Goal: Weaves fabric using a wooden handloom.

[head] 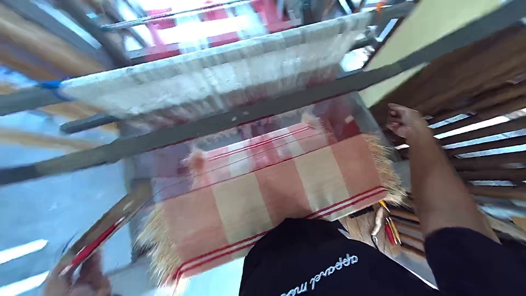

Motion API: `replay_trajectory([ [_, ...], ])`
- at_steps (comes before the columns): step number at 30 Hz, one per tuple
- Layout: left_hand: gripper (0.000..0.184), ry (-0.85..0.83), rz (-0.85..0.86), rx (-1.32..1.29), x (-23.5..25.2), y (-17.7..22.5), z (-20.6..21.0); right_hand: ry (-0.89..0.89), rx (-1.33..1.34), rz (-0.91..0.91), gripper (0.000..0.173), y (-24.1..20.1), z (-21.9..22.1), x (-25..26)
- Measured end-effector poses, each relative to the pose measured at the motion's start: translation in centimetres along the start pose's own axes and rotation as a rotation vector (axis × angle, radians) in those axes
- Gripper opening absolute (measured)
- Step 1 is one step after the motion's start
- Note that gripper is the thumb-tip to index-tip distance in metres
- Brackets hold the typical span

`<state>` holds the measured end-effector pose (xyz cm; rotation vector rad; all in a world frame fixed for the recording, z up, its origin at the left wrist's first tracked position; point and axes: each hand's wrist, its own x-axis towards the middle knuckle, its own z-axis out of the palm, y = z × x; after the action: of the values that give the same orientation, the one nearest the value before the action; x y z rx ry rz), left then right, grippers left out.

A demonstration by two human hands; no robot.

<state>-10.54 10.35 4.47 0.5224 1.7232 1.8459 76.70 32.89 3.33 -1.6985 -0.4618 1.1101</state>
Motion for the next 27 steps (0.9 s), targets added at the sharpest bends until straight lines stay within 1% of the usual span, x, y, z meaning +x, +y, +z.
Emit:
replay_trajectory([
  [3,0.031,0.013,-0.062,0.127,-5.4,1.7,5.1,-0.025,-0.078,0.002,0.007,-0.3,1.3,-0.7],
  [4,0.029,0.021,-0.102,0.136,-6.5,1.1,6.5,-0.048,-0.108,-0.004,0.007,-0.3,2.1,-0.9],
  [6,0.026,-0.001,-0.158,0.138,-8.2,-1.5,8.2,-0.111,-0.153,-0.023,0.011,-0.1,3.4,-1.3],
  [8,0.034,-0.03,-0.151,0.237,-10.2,-4.3,8.9,-0.153,-0.198,-0.024,0.014,0.3,4.3,-1.6],
  [10,0.038,-0.033,-0.05,0.513,-12.1,-6.5,9.2,-0.176,-0.237,-0.027,0.013,0.4,5.0,-1.8],
  [12,0.048,-0.078,0.094,0.807,-13.7,-7.3,9.7,-0.21,-0.265,-0.041,0.012,0.1,5.2,-1.9],
  [13,0.061,-0.142,0.173,0.92,-14.5,-7.0,10.3,-0.218,-0.281,-0.046,0.012,-0.1,5.3,-1.8],
  [15,0.093,-0.301,0.371,1.141,-15.3,-7.1,11.9,-0.204,-0.316,-0.046,0.011,-0.8,5.3,-1.4],
  [16,0.099,-0.373,0.477,1.233,-15.3,-7.9,12.7,-0.194,-0.341,-0.049,0.011,-1.3,5.1,-1.2],
  [17,0.095,-0.433,0.555,1.279,-14.8,-8.9,13.3,-0.185,-0.364,-0.051,0.012,-1.9,5.1,-1.2],
  [19,0.07,-0.525,0.692,1.252,-13.1,-10.3,13.6,-0.179,-0.398,-0.035,0.014,-3.1,5.4,-1.4],
  [20,0.061,-0.581,0.75,1.203,-12.0,-10.3,13.5,-0.169,-0.389,-0.017,0.016,-3.7,5.9,-2.2],
  [21,0.06,-0.66,0.77,1.152,-11.2,-9.8,13.3,-0.145,-0.367,-0.007,0.017,-4.4,6.5,-3.7],
  [22,0.062,-0.735,0.737,1.097,-10.9,-9.0,13.1,-0.11,-0.332,0.005,0.02,-5.0,6.8,-5.3],
  [23,0.065,-0.784,0.672,1.074,-10.7,-8.1,12.7,-0.092,-0.287,0.014,0.023,-5.1,6.3,-5.8],
  [25,0.069,-0.779,0.591,1.095,-10.2,-5.8,11.2,-0.075,-0.17,0.042,0.023,-4.7,4.3,-4.7],
  [27,0.071,-0.711,0.554,1.135,-9.2,-3.6,8.9,-0.063,-0.059,0.067,0.021,-3.6,2.5,-3.2],
])
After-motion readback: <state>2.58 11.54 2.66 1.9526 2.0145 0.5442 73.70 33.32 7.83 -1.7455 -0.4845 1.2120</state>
